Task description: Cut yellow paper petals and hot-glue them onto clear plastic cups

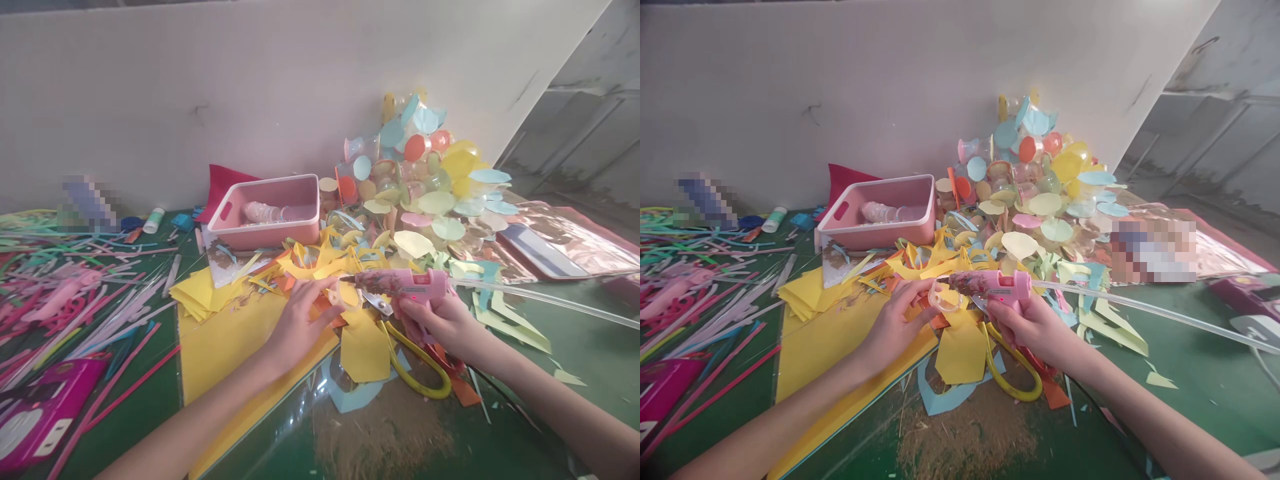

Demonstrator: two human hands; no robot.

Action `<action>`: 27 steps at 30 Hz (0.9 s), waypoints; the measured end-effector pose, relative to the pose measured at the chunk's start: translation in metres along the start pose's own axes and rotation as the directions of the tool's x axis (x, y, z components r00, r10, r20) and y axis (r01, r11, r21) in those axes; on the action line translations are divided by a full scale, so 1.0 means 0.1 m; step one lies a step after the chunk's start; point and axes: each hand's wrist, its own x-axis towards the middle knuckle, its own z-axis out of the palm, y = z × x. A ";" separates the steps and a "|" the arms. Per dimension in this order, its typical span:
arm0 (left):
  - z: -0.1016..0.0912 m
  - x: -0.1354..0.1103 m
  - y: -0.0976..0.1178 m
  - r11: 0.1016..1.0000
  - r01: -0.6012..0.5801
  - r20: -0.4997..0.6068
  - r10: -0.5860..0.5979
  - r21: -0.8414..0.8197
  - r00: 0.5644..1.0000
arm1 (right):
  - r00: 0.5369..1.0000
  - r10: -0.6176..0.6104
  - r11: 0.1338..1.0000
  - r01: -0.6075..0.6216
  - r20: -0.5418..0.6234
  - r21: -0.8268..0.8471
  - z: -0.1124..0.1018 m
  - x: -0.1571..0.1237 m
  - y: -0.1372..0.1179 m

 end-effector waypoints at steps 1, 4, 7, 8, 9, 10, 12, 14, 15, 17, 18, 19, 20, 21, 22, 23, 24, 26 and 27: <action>0.00 0.00 -0.01 1.000 -0.001 0.002 0.001 0.005 1.000 | 1.000 0.005 1.000 -0.005 -0.006 -0.006 0.00 0.00 0.01; 0.00 0.00 -0.02 1.000 0.007 0.004 -0.007 0.019 1.000 | 1.000 0.015 1.000 -0.015 -0.021 -0.022 -0.01 0.01 0.02; 0.00 0.00 -0.03 1.000 0.025 -0.018 -0.024 0.018 1.000 | 1.000 0.017 0.999 -0.017 0.005 -0.035 -0.03 0.01 0.03; 0.00 0.01 -0.03 0.999 0.031 -0.030 -0.031 0.013 0.999 | 1.000 0.018 1.000 -0.018 0.021 -0.024 -0.03 0.01 0.03; 0.00 0.01 -0.03 0.999 0.038 -0.042 -0.038 0.007 0.998 | 0.999 0.018 1.000 -0.018 0.037 -0.005 -0.05 0.00 0.02; 0.00 0.01 -0.03 0.999 0.046 -0.052 -0.046 0.002 0.998 | 0.999 0.015 1.000 -0.016 0.047 0.016 -0.06 -0.01 0.02; 0.00 0.02 -0.04 0.998 0.062 -0.064 -0.062 -0.010 0.996 | 0.998 0.016 0.999 -0.018 0.067 0.034 -0.08 -0.02 0.00; 0.00 0.03 -0.04 0.997 0.071 -0.074 -0.072 -0.025 0.995 | 0.996 0.021 1.000 -0.023 0.090 0.021 -0.09 -0.04 0.00; 0.00 0.03 -0.04 0.997 0.072 -0.076 -0.074 -0.031 0.994 | 0.995 0.021 1.000 -0.023 0.098 0.018 -0.09 -0.05 0.00; 0.00 0.03 -0.04 0.997 0.074 -0.079 -0.076 -0.031 0.994 | 0.994 0.015 1.000 -0.018 0.107 0.024 -0.09 -0.06 0.01; 0.00 0.03 -0.04 0.997 0.075 -0.076 -0.077 -0.025 0.994 | 0.994 0.011 0.999 -0.015 0.108 0.032 -0.08 -0.06 0.02; 0.00 0.03 -0.03 0.997 0.078 -0.070 -0.079 -0.015 0.994 | 0.994 0.010 0.999 -0.014 0.107 0.035 -0.08 -0.06 0.03; 0.00 0.02 -0.03 0.997 0.081 -0.064 -0.081 -0.004 0.995 | 0.994 0.013 0.999 -0.017 0.109 0.034 -0.07 -0.06 0.04; -0.01 0.02 -0.03 0.997 0.082 -0.059 -0.082 0.007 0.995 | 0.994 0.017 0.999 -0.021 0.112 0.031 -0.07 -0.05 0.05; -0.01 0.02 -0.02 0.997 0.082 -0.054 -0.081 0.017 0.995 | 0.994 0.020 0.999 -0.024 0.112 0.030 -0.07 -0.05 0.06; -0.01 0.02 -0.02 0.996 0.081 -0.050 -0.080 0.025 0.996 | 0.994 0.023 0.999 -0.026 0.111 0.030 -0.07 -0.05 0.07; -0.01 0.02 -0.02 0.996 0.080 -0.049 -0.078 0.034 0.996 | 0.994 0.023 0.999 -0.027 0.104 0.033 -0.06 -0.05 0.07; -0.01 0.02 -0.03 0.996 0.070 -0.051 -0.067 0.048 0.996 | 0.995 0.011 0.999 -0.015 0.098 0.041 -0.06 -0.05 0.08; -0.01 0.02 -0.03 0.997 0.064 -0.052 -0.062 0.052 0.997 | 0.995 0.003 0.999 -0.007 0.097 0.041 -0.06 -0.05 0.08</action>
